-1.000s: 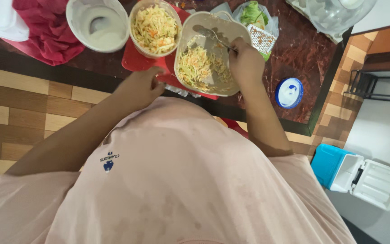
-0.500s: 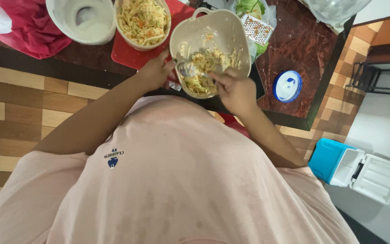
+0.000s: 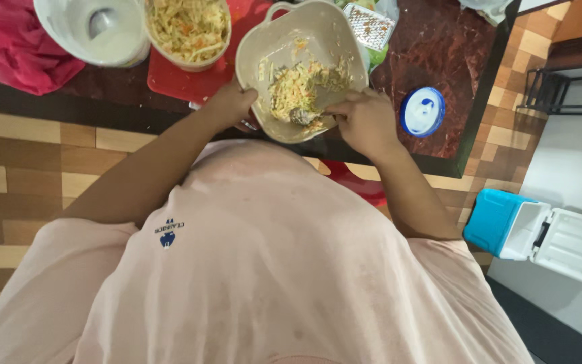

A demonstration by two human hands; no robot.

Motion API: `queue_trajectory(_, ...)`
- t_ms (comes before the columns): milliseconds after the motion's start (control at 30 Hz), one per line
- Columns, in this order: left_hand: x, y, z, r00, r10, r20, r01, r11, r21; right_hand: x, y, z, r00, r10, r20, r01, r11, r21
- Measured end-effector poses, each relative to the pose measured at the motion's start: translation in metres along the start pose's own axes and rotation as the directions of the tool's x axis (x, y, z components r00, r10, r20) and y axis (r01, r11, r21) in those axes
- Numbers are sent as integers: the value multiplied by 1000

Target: The person mixes shredded cabbage and carrots in a large bowl using a spoon, then transfers the mixed salad into a smaller container. The person continues to mix and transfer the salad until the larger bowl is mostly empty.

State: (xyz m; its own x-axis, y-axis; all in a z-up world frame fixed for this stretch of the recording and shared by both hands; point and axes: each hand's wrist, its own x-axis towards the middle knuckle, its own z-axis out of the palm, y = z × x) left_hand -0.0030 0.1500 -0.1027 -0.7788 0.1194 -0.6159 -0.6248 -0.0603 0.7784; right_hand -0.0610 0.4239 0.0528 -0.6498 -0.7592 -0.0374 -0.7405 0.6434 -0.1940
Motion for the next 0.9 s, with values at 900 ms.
queue_trajectory(900,-82,121,-120,600,730,-329,-298,585,755,135,0,-97,827,-342,-446,40,828,-559)
